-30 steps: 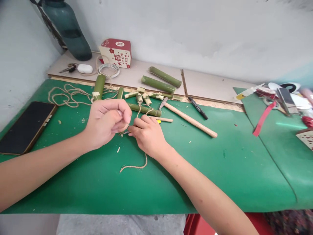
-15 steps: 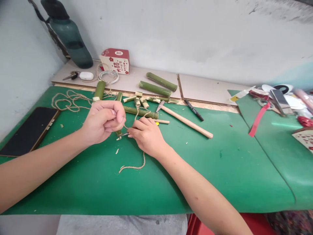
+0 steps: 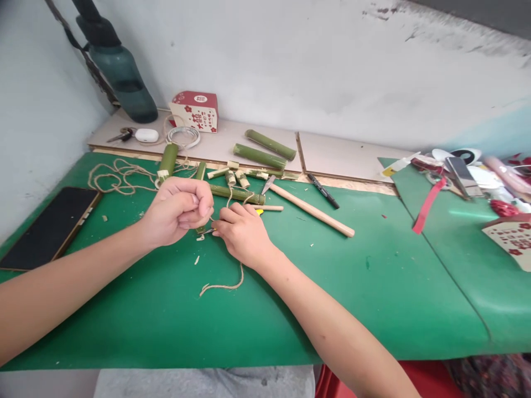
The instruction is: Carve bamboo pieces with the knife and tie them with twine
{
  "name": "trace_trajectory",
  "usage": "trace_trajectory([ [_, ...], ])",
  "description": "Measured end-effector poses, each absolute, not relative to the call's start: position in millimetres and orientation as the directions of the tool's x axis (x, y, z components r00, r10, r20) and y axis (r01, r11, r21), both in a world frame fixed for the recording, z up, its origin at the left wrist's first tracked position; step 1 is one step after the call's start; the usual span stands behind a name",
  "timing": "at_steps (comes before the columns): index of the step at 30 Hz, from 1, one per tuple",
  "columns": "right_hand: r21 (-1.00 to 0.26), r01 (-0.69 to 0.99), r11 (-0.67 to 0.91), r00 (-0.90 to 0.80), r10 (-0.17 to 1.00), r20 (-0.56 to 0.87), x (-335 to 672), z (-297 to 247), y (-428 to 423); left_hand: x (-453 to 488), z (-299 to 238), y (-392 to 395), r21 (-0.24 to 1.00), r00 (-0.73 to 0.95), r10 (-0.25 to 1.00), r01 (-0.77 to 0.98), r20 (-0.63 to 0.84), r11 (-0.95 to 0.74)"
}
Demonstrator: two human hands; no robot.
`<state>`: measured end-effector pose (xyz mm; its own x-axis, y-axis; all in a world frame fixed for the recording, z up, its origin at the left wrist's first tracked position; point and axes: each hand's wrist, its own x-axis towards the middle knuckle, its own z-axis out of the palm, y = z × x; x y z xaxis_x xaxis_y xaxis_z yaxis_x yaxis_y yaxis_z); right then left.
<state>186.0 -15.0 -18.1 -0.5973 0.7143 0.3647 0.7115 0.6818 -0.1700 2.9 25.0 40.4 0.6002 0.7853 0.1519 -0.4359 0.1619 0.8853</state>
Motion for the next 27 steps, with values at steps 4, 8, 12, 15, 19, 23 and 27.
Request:
trace_trajectory([
  [4,-0.177,0.684,0.708,-0.606,0.686,0.402,192,-19,-15,1,40,25,0.883,0.606,0.781,-0.437,0.150,0.170],
  [8,-0.193,0.679,0.709,-0.590,0.682,0.431,192,-20,-15,0,39,27,0.870,0.612,0.774,-0.458,0.162,0.180],
  [12,-0.187,0.668,0.721,-0.591,0.666,0.455,190,-19,-15,0,38,28,0.871,0.631,0.760,-0.450,0.155,0.196],
  [15,-0.189,0.660,0.727,-0.589,0.657,0.470,191,-17,-14,0,38,28,0.867,0.643,0.749,-0.454,0.158,0.207],
  [19,-0.213,0.658,0.722,-0.583,0.668,0.463,195,-16,-14,-1,38,29,0.862,0.656,0.738,-0.456,0.160,0.219],
  [23,-0.272,0.644,0.715,-0.574,0.687,0.446,199,-17,-15,-2,38,33,0.856,0.638,0.754,-0.468,0.157,0.218],
  [27,-0.319,0.641,0.698,-0.559,0.709,0.429,201,-16,-15,-2,40,37,0.857,0.616,0.776,-0.466,0.135,0.220],
])
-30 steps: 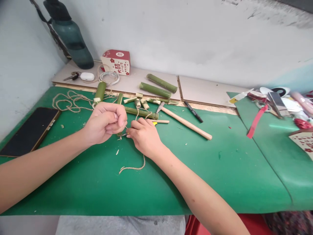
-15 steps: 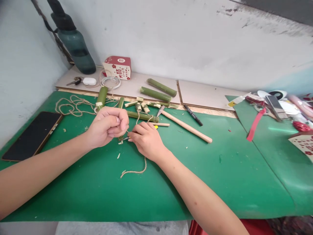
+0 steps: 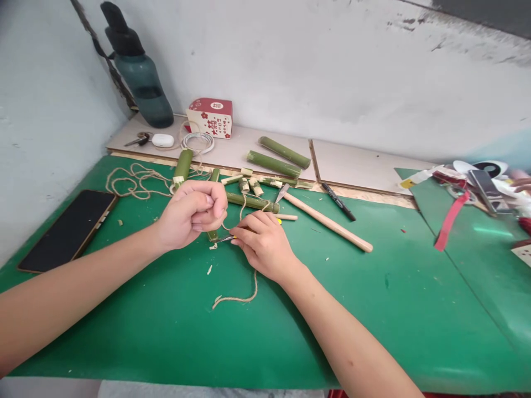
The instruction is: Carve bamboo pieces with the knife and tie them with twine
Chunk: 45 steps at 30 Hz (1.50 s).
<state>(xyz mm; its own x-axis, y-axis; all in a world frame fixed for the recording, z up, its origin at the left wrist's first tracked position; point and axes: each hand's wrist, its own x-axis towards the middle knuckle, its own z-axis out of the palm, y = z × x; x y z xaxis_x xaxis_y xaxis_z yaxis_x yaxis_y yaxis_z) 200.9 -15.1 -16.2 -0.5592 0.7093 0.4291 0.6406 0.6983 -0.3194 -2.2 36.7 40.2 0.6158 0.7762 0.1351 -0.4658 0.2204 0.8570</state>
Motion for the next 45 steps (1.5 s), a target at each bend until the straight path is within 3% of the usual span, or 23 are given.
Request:
trace_trajectory([
  [8,-0.333,0.638,0.694,-0.544,0.712,0.444,200,-16,-17,-3,39,33,0.854,0.656,0.735,-0.471,0.173,0.219],
  [14,-0.222,0.672,0.706,-0.583,0.690,0.430,198,-20,-14,-4,38,31,0.862,0.699,0.692,-0.452,0.182,0.229],
  [21,-0.294,0.653,0.698,-0.538,0.701,0.469,197,-18,-14,-3,41,33,0.864,0.680,0.711,-0.455,0.180,0.217],
  [33,-0.286,0.697,0.657,-0.550,0.747,0.374,190,-15,-15,-5,45,31,0.896,0.721,0.658,-0.415,0.216,0.160],
  [37,-0.262,0.671,0.694,-0.576,0.710,0.405,195,-15,-16,-7,47,34,0.915,0.766,0.608,-0.372,0.208,0.156],
  [45,-0.325,0.552,0.768,-0.584,0.634,0.507,205,-8,-24,-5,45,33,0.905,0.726,0.672,-0.374,0.148,0.205],
])
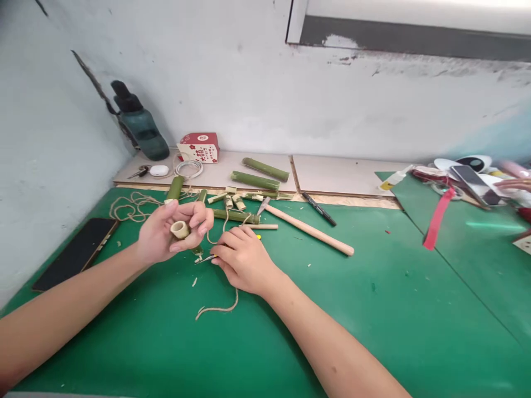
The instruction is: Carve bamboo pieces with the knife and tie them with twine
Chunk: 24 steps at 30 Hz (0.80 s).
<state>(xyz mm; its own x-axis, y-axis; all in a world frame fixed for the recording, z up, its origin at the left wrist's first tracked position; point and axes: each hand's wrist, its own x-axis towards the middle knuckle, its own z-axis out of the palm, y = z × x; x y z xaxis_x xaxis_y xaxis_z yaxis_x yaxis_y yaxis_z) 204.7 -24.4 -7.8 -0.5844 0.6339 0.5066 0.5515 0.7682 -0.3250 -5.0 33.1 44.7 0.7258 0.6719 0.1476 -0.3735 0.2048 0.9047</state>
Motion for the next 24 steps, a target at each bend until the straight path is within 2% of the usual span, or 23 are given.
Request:
trace_trajectory([
  [7,-0.352,0.429,0.832,-0.558,0.551,0.621,204,0,-32,-2,25,33,0.933,0.723,0.687,-0.293,0.075,0.206],
  [14,-0.344,0.439,0.830,-0.381,0.519,0.765,209,1,-35,-8,33,41,0.916,0.657,0.751,-0.337,0.062,0.218],
  [20,-0.321,0.552,0.769,-0.363,0.568,0.739,211,-1,-26,-16,50,51,0.853,0.351,0.912,-0.522,0.211,0.003],
  [24,-0.295,0.675,0.676,-0.374,0.659,0.653,216,-9,-17,-21,67,57,0.844,0.170,0.946,-0.515,0.276,-0.154],
])
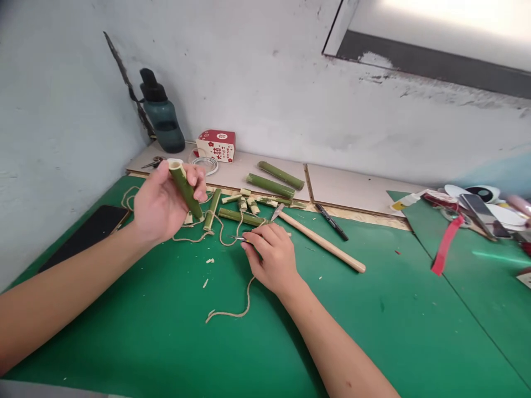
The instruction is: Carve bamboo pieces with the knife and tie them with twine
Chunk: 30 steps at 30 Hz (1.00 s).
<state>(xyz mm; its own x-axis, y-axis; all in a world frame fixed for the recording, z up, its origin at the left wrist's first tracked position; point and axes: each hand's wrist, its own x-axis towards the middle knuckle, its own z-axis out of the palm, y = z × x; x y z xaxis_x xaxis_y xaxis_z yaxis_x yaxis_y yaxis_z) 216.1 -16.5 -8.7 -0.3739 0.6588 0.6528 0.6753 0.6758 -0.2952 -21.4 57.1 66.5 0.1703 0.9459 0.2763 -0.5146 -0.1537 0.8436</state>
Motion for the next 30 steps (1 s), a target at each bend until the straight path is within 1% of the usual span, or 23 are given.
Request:
trace_trajectory([
  [2,-0.279,0.722,0.633,-0.393,0.708,0.586,217,-15,-11,-23,73,59,0.843,0.140,0.947,-0.506,0.288,-0.181],
  [6,-0.265,0.777,0.571,-0.413,0.780,0.470,215,-21,-9,-24,80,59,0.855,0.159,0.944,-0.487,0.290,-0.181],
  [9,-0.283,0.781,0.557,-0.411,0.799,0.440,204,-14,-22,-25,87,57,0.856,0.138,0.945,-0.478,0.296,-0.198],
  [11,-0.319,0.743,0.588,-0.447,0.791,0.417,194,-6,-36,-26,94,54,0.849,0.131,0.942,-0.485,0.309,-0.210],
  [12,-0.343,0.715,0.609,-0.488,0.787,0.378,187,-2,-42,-27,98,51,0.846,0.131,0.940,-0.487,0.316,-0.217],
  [13,-0.371,0.687,0.625,-0.544,0.780,0.308,180,1,-48,-27,101,48,0.846,0.134,0.937,-0.484,0.323,-0.222],
  [15,-0.438,0.664,0.605,-0.618,0.775,0.133,162,4,-58,-30,108,40,0.850,0.147,0.929,-0.471,0.338,-0.235],
  [16,-0.472,0.678,0.564,-0.620,0.783,0.045,152,4,-63,-31,112,35,0.854,0.164,0.923,-0.463,0.347,-0.239],
  [18,-0.509,0.738,0.443,-0.561,0.822,-0.097,124,2,-78,-35,119,25,0.863,0.210,0.908,-0.445,0.363,-0.241],
  [19,-0.505,0.776,0.376,-0.500,0.856,-0.131,107,1,-89,-37,124,19,0.867,0.231,0.901,-0.435,0.368,-0.243],
  [20,-0.509,0.779,0.367,-0.486,0.865,-0.120,89,-1,-104,-39,129,13,0.870,0.244,0.894,-0.425,0.375,-0.249],
  [21,-0.538,0.702,0.467,-0.581,0.812,-0.054,70,-2,-120,-42,136,6,0.874,0.251,0.889,-0.411,0.382,-0.260],
  [22,-0.557,0.560,0.614,-0.726,0.688,0.028,51,-2,-139,-45,143,-1,0.878,0.254,0.885,-0.391,0.390,-0.275],
  [23,-0.559,0.457,0.692,-0.810,0.583,0.059,34,-2,-156,-48,150,-9,0.883,0.255,0.881,-0.365,0.399,-0.295],
  [25,-0.549,0.322,0.771,-0.885,0.451,0.114,7,3,-184,-56,165,-27,0.896,0.271,0.867,-0.282,0.418,-0.344],
  [28,-0.526,0.199,0.827,-0.927,0.333,0.172,-2,13,-196,-68,175,-55,0.904,0.357,0.834,-0.088,0.421,-0.419],
  [30,-0.503,0.175,0.846,-0.931,0.309,0.195,15,19,-186,-75,169,-72,0.900,0.414,0.824,0.023,0.387,-0.434],
])
